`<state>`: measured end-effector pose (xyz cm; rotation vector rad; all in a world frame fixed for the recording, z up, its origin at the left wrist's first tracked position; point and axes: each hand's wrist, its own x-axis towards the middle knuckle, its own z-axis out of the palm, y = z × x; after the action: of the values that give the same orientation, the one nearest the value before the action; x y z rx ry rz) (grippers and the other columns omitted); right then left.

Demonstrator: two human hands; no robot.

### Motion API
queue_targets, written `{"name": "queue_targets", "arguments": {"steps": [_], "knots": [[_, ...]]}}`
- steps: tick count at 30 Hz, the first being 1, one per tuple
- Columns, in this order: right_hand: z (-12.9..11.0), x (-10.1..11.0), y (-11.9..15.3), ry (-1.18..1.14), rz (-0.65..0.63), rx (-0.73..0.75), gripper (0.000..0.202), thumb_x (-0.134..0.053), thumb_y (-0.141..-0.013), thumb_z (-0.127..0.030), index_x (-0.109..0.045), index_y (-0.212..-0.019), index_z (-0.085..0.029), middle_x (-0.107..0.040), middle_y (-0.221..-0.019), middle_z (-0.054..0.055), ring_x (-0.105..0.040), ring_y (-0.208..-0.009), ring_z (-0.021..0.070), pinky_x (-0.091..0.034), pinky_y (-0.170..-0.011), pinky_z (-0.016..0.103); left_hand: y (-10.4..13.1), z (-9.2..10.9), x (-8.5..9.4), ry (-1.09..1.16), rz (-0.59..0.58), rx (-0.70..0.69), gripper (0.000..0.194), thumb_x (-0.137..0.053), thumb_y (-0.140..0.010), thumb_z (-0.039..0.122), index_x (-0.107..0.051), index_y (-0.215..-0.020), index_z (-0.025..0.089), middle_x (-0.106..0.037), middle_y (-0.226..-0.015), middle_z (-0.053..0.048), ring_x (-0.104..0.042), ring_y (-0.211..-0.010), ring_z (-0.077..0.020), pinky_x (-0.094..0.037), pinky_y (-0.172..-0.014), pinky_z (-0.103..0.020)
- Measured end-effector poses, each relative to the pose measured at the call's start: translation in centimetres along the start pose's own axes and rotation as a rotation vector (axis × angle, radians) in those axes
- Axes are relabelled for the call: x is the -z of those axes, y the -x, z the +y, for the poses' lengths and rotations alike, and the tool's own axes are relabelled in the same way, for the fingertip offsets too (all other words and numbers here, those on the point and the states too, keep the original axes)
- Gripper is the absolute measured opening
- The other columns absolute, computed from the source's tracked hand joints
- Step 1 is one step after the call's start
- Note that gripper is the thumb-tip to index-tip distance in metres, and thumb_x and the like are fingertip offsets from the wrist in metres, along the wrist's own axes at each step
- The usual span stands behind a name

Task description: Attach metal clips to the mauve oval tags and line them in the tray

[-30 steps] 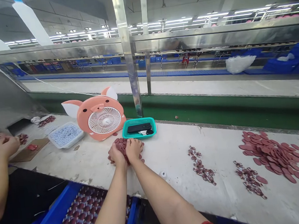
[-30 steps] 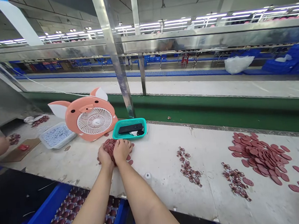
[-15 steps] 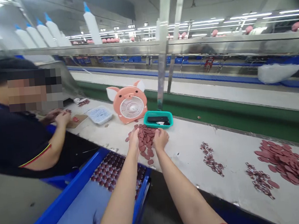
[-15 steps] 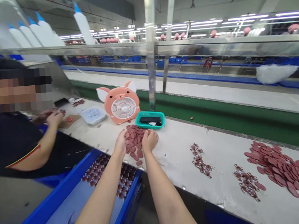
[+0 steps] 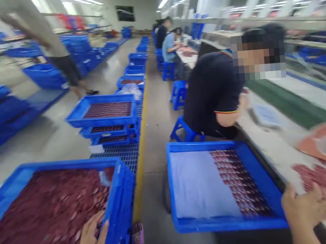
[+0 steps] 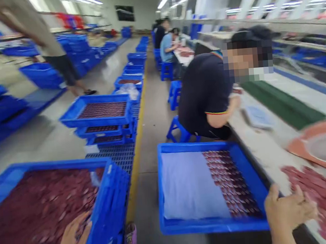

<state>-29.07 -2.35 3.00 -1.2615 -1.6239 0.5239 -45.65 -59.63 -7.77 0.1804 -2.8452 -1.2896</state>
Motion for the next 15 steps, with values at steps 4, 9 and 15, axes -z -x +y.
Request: {"name": "queue_targets", "arguments": {"steps": [4, 9, 15], "knots": [[-9.4, -11.0, 20.0, -0.152, -0.553, 0.469, 0.064, -0.033, -0.091, -0.076, -0.045, -0.145, -0.044, -0.05, -0.146, 0.013, -0.041, -0.141, 0.0327, -0.024, -0.116, 0.063, -4.5, -9.8, 7.9, -0.197, 0.235, 0.166, 0.051, -0.049, -0.074, 0.052, -0.064, -0.114, 0.024, -0.06, -0.129, -0.017, -0.043, -0.138, -0.0372, -0.026, -0.121, -0.049], [-21.1, -20.6, 48.3, -0.284, -1.345, 0.949, 0.045, -0.057, -0.097, -0.051, -0.059, -0.131, -0.022, -0.059, -0.137, 0.01, -0.054, -0.128, 0.0279, -0.041, -0.109, 0.054, -9.3, -18.0, 9.4, -0.355, 0.267, 0.364, 0.072, -0.039, -0.087, 0.057, -0.053, -0.141, 0.011, -0.041, -0.151, -0.024, -0.03, -0.147, -0.0384, -0.024, -0.119, -0.052], [-26.1, -29.2, 65.1, -0.118, -1.735, 1.039, 0.054, -0.063, -0.094, -0.046, -0.052, -0.141, -0.022, -0.041, -0.155, 0.011, -0.034, -0.144, 0.0352, -0.026, -0.117, 0.063, -18.8, -25.3, 11.4, -0.456, 0.23, 0.504, 0.077, -0.031, -0.093, 0.064, -0.038, -0.154, 0.018, -0.023, -0.164, -0.024, -0.011, -0.15, -0.0495, -0.017, -0.11, -0.074]]}}
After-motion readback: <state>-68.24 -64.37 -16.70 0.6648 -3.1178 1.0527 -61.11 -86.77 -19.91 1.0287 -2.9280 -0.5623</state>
